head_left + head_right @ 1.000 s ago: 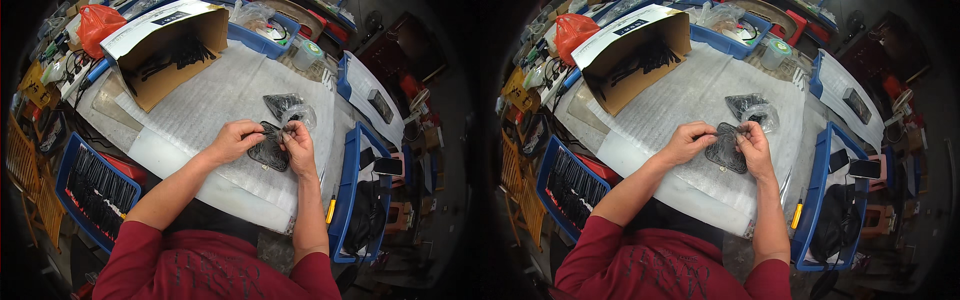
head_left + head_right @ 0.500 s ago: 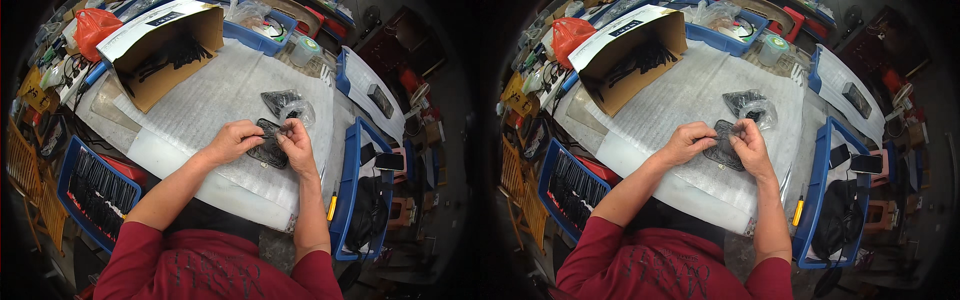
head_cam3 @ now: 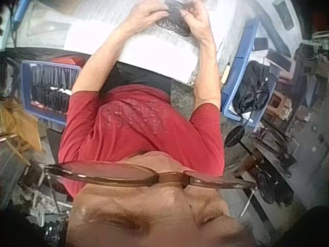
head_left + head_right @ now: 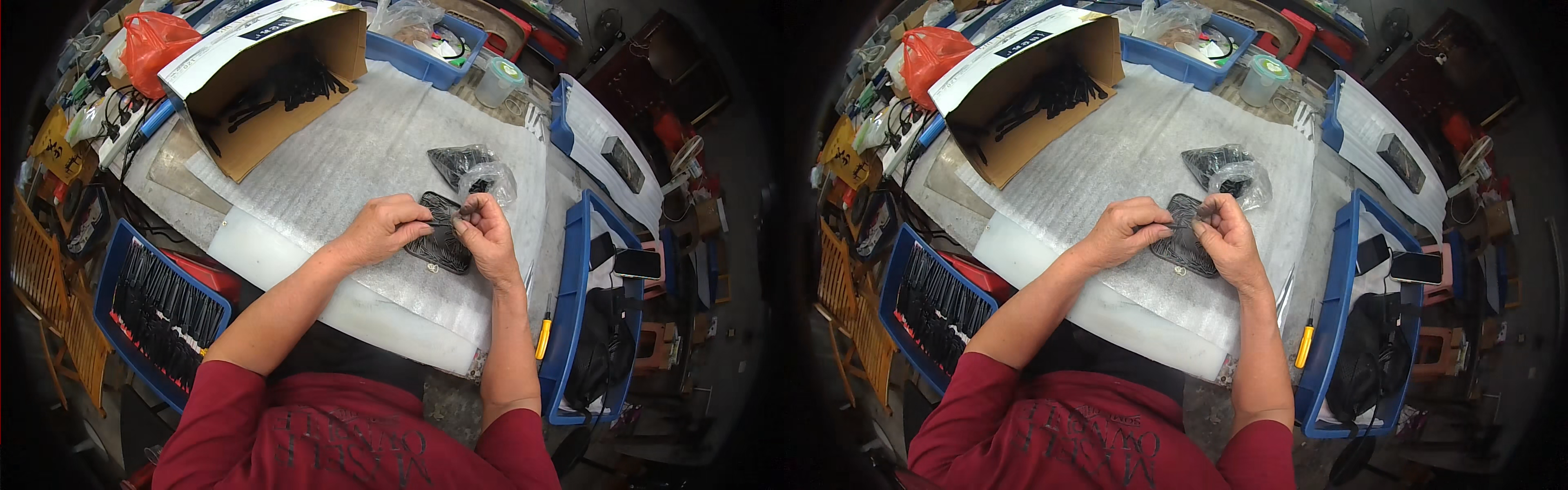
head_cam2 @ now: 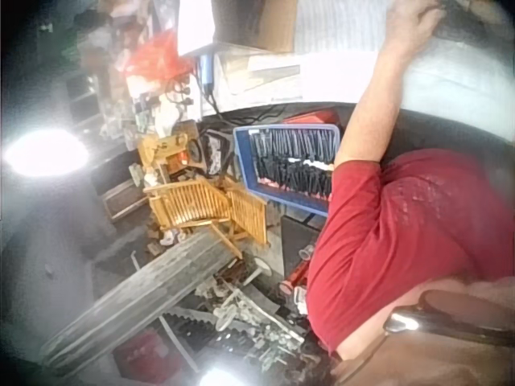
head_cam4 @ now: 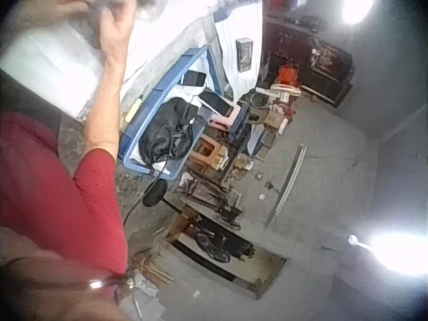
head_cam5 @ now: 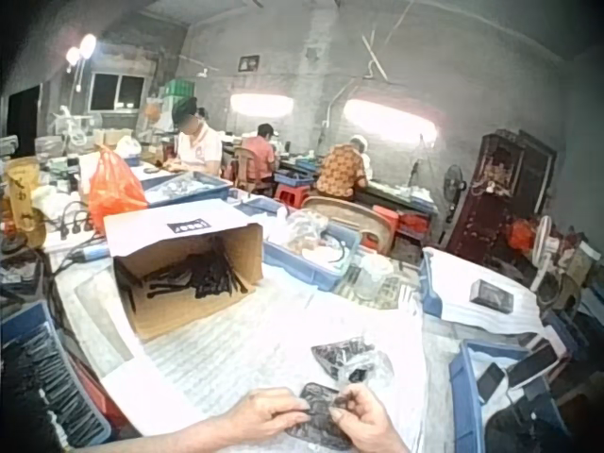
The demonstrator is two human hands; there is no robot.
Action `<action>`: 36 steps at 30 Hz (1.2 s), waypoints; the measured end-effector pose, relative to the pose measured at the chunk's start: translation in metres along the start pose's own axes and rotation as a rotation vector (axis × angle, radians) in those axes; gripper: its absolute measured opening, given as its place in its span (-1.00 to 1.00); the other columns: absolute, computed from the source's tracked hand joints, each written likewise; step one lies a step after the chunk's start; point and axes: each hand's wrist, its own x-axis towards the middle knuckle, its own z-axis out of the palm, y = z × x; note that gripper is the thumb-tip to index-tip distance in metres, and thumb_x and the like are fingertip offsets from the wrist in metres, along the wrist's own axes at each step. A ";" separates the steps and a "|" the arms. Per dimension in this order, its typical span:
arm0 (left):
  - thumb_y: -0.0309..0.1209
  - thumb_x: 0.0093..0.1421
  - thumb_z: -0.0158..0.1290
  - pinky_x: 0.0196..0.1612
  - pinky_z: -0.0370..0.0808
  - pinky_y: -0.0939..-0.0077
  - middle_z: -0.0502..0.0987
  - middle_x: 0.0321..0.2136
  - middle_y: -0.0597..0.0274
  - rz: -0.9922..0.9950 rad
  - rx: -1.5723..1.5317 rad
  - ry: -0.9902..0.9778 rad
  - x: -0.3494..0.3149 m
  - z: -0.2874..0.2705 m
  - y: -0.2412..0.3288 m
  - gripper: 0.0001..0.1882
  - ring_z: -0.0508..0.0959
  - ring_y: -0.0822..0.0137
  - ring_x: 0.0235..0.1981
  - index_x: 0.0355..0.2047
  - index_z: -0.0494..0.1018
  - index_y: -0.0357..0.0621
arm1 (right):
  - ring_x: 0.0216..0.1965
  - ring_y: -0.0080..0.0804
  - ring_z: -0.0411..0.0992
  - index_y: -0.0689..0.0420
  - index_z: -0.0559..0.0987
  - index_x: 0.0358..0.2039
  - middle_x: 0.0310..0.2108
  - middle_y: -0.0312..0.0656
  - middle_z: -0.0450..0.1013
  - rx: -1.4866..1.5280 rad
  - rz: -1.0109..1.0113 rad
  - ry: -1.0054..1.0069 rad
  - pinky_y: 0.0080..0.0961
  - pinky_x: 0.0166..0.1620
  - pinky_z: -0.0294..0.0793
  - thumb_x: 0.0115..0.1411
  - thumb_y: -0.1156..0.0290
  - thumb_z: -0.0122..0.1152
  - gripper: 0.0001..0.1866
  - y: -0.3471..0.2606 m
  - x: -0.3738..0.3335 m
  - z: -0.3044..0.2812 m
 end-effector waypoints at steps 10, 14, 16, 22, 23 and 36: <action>-0.44 -0.10 0.11 -0.56 0.31 0.54 0.42 -0.61 0.25 0.019 0.021 -0.006 0.000 0.000 0.000 -0.87 0.40 0.38 -0.62 -0.50 0.44 -0.19 | -0.40 -0.75 0.17 0.19 0.27 -0.33 -0.42 -0.40 0.18 -0.041 0.016 -0.010 -0.81 -0.36 0.20 0.00 0.65 -0.05 -0.81 -0.001 -0.001 0.000; -0.44 -0.11 0.11 -0.56 0.31 0.53 0.40 -0.63 0.25 0.052 0.051 -0.005 0.000 -0.001 0.001 -0.86 0.39 0.36 -0.62 -0.50 0.44 -0.19 | -0.41 -0.75 0.16 0.18 0.28 -0.34 -0.44 -0.41 0.17 -0.068 0.017 -0.012 -0.81 -0.37 0.19 0.00 0.64 -0.05 -0.82 -0.002 -0.001 0.001; -0.45 -0.14 0.11 -0.55 0.32 0.51 0.39 -0.64 0.24 0.150 0.173 -0.015 0.000 -0.001 -0.001 -0.85 0.40 0.33 -0.60 -0.51 0.44 -0.20 | -0.43 -0.75 0.15 0.19 0.28 -0.35 -0.46 -0.42 0.18 -0.114 0.031 -0.009 -0.81 -0.39 0.18 0.00 0.62 -0.05 -0.83 -0.004 -0.001 0.002; -0.47 -0.16 0.11 -0.54 0.33 0.48 0.39 -0.64 0.23 0.206 0.239 0.020 -0.001 0.000 -0.001 -0.86 0.41 0.30 -0.59 -0.52 0.44 -0.21 | -0.52 -0.70 0.18 0.21 0.29 -0.39 -0.56 -0.36 0.24 -0.428 -0.003 0.019 -0.73 -0.47 0.22 -0.03 0.60 -0.02 -0.85 -0.002 -0.001 0.002; -0.47 -0.16 0.11 -0.54 0.33 0.48 0.39 -0.64 0.23 0.207 0.240 0.021 -0.001 0.000 -0.001 -0.86 0.41 0.30 -0.59 -0.52 0.44 -0.21 | -0.52 -0.70 0.18 0.21 0.29 -0.39 -0.56 -0.36 0.24 -0.427 -0.004 0.018 -0.73 -0.47 0.22 -0.03 0.60 -0.02 -0.85 -0.002 -0.001 0.003; -0.48 -0.09 0.08 -0.57 0.32 0.53 0.40 -0.64 0.23 0.022 0.107 0.031 -0.001 0.001 0.000 -0.90 0.39 0.37 -0.64 -0.51 0.44 -0.21 | -0.62 -0.73 0.18 0.20 0.34 -0.37 -0.60 -0.40 0.24 -0.184 0.058 0.186 -0.79 -0.55 0.20 0.12 0.46 -0.11 -0.90 0.003 0.003 0.004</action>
